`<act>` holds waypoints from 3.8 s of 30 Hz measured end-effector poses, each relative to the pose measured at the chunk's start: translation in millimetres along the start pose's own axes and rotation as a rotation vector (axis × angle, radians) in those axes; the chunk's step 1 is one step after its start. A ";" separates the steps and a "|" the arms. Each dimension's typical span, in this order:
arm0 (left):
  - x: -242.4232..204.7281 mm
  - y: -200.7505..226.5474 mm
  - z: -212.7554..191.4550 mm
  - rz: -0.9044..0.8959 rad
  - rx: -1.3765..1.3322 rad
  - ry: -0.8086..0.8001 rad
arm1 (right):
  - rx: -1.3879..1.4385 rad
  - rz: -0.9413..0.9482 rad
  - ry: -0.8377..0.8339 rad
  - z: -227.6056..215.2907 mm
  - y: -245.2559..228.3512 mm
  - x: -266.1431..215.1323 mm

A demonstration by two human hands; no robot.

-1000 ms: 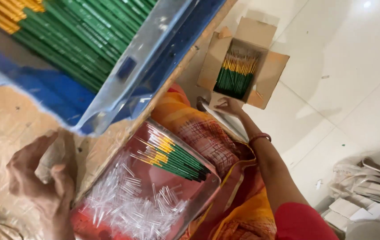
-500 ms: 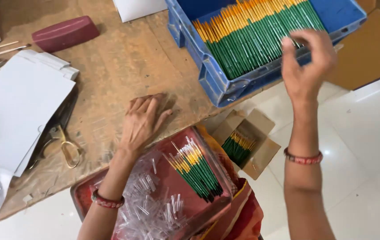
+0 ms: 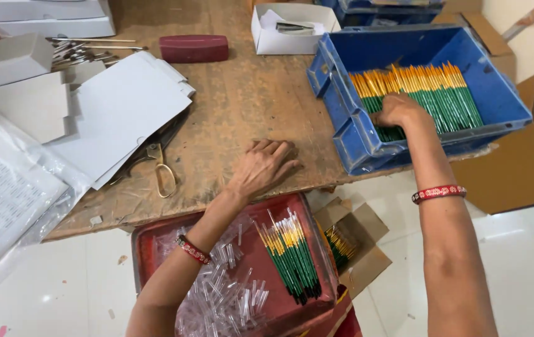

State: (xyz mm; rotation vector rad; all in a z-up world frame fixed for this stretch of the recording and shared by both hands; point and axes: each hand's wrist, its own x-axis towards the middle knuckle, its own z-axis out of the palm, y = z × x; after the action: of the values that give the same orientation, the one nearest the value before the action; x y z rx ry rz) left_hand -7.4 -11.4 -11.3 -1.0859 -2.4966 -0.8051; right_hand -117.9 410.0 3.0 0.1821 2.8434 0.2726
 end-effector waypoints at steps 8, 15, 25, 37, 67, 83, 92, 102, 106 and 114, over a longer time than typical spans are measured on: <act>-2.3 -4.8 10.1 0.072 0.000 0.044 | 0.159 0.034 0.037 -0.8 -3.6 -3.1; -4.4 -9.1 17.3 0.035 0.008 -0.018 | 0.344 0.035 0.073 -12.8 -9.6 -8.8; -16.7 1.6 19.2 0.106 0.018 0.092 | 0.393 0.132 0.265 -12.8 -6.2 -4.9; -248.1 148.9 91.5 0.203 -0.617 -0.422 | 0.209 -0.434 1.248 -105.1 -79.6 -117.1; -251.4 127.6 65.8 -0.523 -0.612 -0.701 | 1.571 -0.468 0.179 84.3 -240.7 -277.1; -173.4 112.6 22.7 -0.566 -0.903 -0.162 | 2.085 -0.369 -0.486 229.2 -270.9 -367.7; -165.0 124.6 3.2 -0.631 -0.782 0.029 | 2.111 -0.547 -0.119 187.6 -289.2 -357.6; -201.0 113.7 33.3 -0.738 -1.045 -0.097 | 2.097 -0.338 -0.272 232.2 -289.8 -383.3; -209.0 112.7 39.6 -0.914 -1.156 -0.146 | 2.043 -0.243 -0.365 242.2 -287.9 -391.7; -222.9 111.4 56.4 -0.990 -1.318 -0.024 | 2.021 -0.183 -0.396 243.2 -288.1 -388.6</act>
State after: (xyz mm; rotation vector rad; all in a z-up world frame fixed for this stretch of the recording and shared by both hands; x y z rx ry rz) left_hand 221.4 -43.2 -120.3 0.1325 -2.2419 -2.8799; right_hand 293.9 111.8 -183.2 0.2534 1.5880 -2.2486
